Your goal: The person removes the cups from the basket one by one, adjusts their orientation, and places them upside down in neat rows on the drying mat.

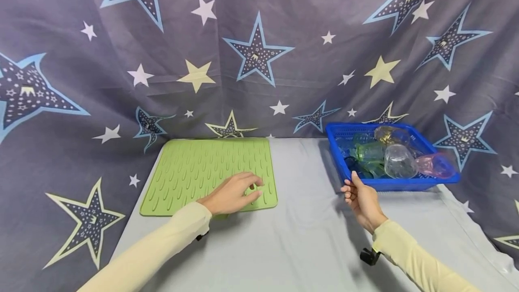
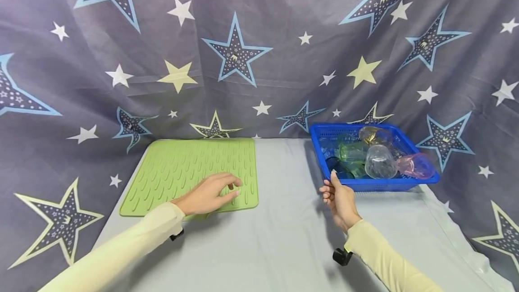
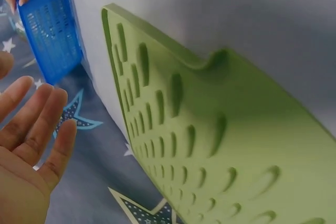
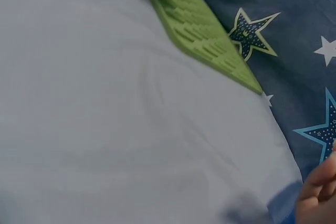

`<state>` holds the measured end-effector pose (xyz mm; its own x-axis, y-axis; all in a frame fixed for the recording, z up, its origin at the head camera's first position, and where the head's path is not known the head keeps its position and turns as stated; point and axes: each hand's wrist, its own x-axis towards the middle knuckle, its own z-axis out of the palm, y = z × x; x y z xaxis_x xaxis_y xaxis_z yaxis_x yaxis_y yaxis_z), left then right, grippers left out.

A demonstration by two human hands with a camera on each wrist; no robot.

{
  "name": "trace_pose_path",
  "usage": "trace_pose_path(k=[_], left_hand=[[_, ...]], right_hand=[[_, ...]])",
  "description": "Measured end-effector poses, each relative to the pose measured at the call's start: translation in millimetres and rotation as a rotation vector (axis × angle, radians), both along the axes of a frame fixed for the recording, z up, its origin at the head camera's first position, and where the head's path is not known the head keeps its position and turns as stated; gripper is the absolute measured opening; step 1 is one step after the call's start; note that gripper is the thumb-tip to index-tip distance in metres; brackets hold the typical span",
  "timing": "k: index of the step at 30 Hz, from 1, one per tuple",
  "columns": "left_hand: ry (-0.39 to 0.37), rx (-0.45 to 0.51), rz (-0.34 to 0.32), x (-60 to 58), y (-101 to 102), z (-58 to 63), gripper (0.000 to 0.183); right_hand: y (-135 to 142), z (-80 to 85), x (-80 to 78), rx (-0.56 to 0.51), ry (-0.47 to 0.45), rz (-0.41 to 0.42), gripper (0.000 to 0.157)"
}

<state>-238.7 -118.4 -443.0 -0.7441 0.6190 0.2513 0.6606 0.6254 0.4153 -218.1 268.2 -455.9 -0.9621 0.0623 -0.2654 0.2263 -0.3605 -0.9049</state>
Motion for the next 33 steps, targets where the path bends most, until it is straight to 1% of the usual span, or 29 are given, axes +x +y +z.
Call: trace_pose_path(k=[3, 7, 10, 14, 18, 21, 24, 26, 29, 33], left_hand=[[-0.013, 0.009, -0.012, -4.0, 12.1, 3.3, 0.025], [-0.035, 0.031, -0.035, -9.8, 30.3, 7.6, 0.023], [-0.06, 0.051, -0.046, -14.0, 45.1, 8.8, 0.021], [-0.097, 0.089, -0.06, -19.9, 67.0, 8.2, 0.017], [-0.125, 0.132, -0.068, -25.4, 92.2, 5.3, 0.02], [-0.151, 0.162, -0.062, -27.6, 112.3, 3.6, 0.02], [-0.2, 0.201, -0.064, -29.0, 133.9, 2.8, 0.021], [-0.246, 0.226, -0.062, -29.9, 148.4, 1.8, 0.021], [-0.332, 0.28, -0.054, -32.1, 168.9, 0.1, 0.026], [-0.454, 0.388, -0.013, -36.5, 193.9, -2.1, 0.033]], right_hand=[[1.5, 3.0, 1.8, 0.012, -0.004, -0.033, 0.037], [5.5, 7.3, 2.8, 0.079, -0.039, -0.008, 0.041], [10.4, 11.8, 4.0, 0.157, -0.082, 0.025, 0.048], [19.0, 18.2, 7.6, 0.252, -0.115, 0.053, 0.062], [28.5, 23.4, 11.4, 0.321, -0.124, 0.078, 0.066], [36.4, 26.7, 13.7, 0.368, -0.122, 0.09, 0.067], [45.0, 29.7, 16.1, 0.408, -0.118, 0.08, 0.068], [50.5, 32.1, 17.5, 0.418, -0.115, 0.063, 0.068], [58.1, 35.1, 17.3, 0.432, -0.1, 0.032, 0.065], [68.0, 38.2, 15.3, 0.465, -0.08, -0.008, 0.061]])
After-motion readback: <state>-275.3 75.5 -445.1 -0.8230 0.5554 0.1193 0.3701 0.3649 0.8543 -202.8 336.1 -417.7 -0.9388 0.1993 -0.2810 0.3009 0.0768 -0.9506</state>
